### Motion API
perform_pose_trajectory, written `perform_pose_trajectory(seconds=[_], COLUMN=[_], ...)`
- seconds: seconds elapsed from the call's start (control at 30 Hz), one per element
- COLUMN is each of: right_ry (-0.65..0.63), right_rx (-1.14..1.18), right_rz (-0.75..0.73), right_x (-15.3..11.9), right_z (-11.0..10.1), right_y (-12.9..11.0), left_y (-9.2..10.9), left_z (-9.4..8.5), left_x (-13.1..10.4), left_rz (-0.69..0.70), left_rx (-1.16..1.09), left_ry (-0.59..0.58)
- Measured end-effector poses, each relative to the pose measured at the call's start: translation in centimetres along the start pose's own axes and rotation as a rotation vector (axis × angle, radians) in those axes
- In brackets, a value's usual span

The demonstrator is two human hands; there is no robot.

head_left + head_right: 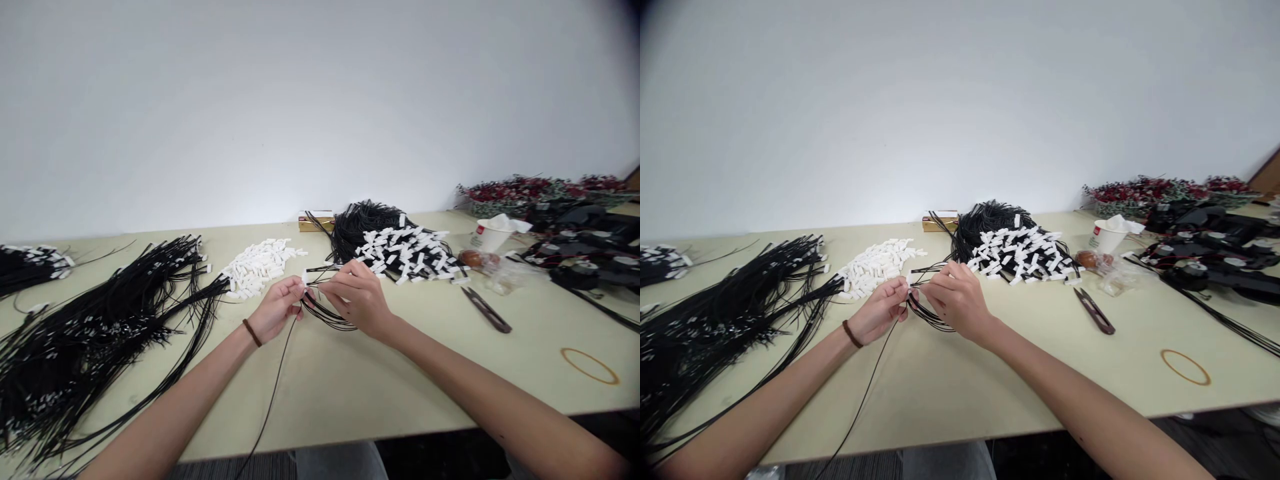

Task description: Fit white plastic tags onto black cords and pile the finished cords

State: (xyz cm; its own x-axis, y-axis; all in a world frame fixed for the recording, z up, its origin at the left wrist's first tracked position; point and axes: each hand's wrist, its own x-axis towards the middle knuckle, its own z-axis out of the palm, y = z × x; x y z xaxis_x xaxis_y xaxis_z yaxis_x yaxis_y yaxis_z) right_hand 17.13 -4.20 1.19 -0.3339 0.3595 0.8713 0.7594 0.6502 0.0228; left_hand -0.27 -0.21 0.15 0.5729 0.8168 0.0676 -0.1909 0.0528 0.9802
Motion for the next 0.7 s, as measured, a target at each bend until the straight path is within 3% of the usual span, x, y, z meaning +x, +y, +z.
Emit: perform_pose_trajectory(seconds=[0.7], right_ry=[-0.044], right_rx=[-0.029], right_rz=[-0.016], right_x=[-0.35], right_z=[0.35], right_y=[-0.12], left_y=[0.26], left_z=[0.63], left_x=[-0.38], left_rz=[0.009], left_rx=[0.005], left_ry=[-0.004])
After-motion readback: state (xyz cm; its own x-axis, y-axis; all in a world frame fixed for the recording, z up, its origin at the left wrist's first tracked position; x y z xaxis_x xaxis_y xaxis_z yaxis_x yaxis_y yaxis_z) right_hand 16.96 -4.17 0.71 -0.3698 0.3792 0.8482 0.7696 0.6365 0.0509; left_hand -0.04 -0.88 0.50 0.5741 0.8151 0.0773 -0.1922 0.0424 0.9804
